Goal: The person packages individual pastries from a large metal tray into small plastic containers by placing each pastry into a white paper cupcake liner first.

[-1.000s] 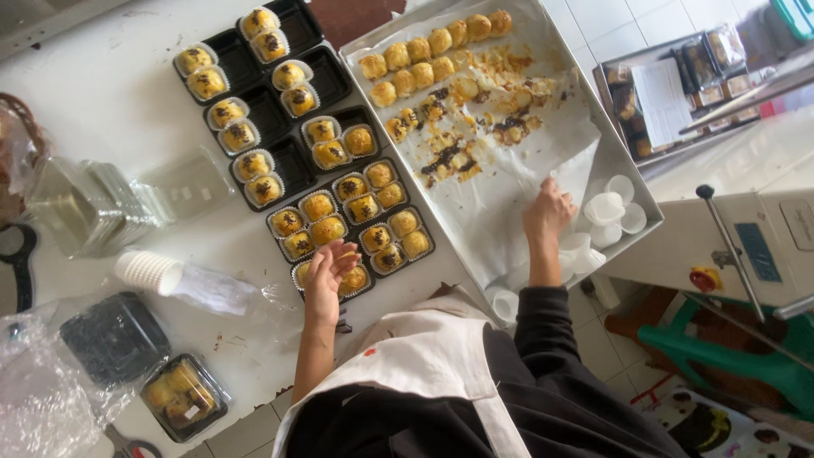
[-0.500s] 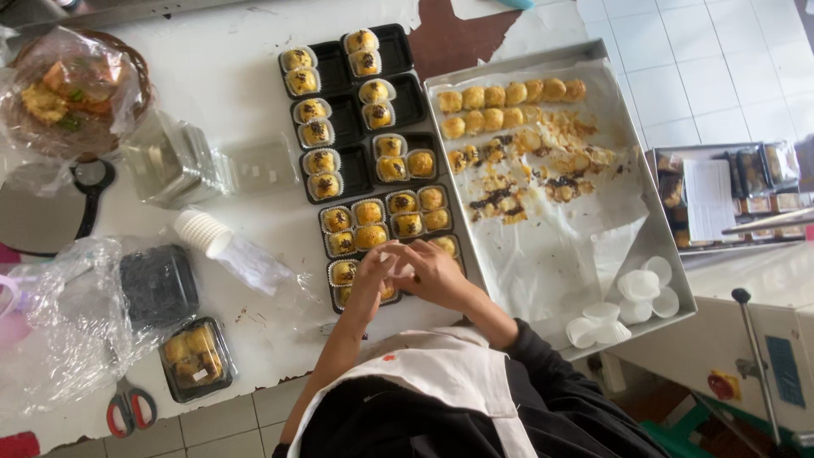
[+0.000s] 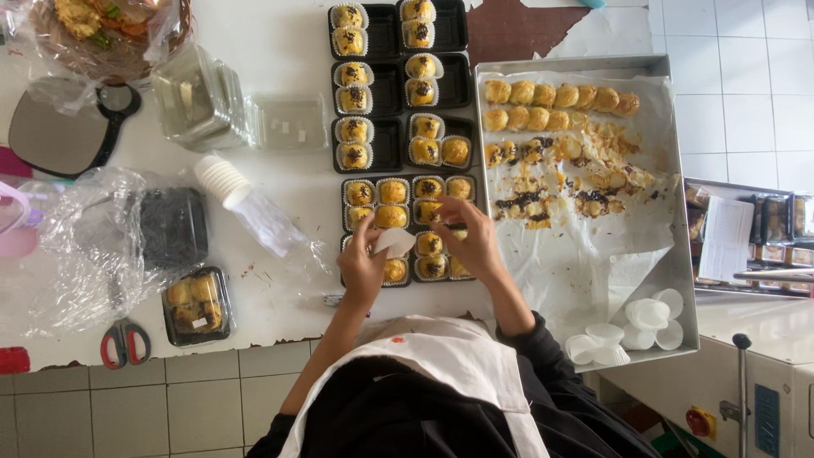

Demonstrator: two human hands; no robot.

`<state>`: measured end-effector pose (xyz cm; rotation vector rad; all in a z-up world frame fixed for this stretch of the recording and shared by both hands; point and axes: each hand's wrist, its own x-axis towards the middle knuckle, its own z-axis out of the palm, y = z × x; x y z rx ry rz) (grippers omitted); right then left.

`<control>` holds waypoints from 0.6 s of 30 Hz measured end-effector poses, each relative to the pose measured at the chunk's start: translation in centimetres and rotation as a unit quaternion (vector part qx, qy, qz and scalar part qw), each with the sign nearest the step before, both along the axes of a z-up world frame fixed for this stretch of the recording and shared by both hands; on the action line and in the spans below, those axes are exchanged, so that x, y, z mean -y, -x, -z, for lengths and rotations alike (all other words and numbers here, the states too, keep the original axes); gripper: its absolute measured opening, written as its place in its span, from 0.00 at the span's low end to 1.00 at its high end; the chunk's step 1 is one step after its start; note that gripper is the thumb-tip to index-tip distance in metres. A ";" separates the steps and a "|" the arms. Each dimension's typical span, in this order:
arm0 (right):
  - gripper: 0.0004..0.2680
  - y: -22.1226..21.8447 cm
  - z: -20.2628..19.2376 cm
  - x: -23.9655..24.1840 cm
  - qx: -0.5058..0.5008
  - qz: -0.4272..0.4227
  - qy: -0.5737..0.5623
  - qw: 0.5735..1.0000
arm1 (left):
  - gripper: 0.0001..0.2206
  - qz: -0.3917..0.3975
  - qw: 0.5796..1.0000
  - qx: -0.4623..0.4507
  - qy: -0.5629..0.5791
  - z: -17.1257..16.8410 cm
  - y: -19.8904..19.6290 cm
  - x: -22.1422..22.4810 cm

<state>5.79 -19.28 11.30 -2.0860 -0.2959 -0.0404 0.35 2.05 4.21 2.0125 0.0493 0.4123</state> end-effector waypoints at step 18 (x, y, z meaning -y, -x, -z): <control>0.19 0.3 1.7 3.8 -0.058 -0.061 -0.023 0.996 | 0.12 0.112 0.944 0.251 -0.181 5.5 -1.8 2.8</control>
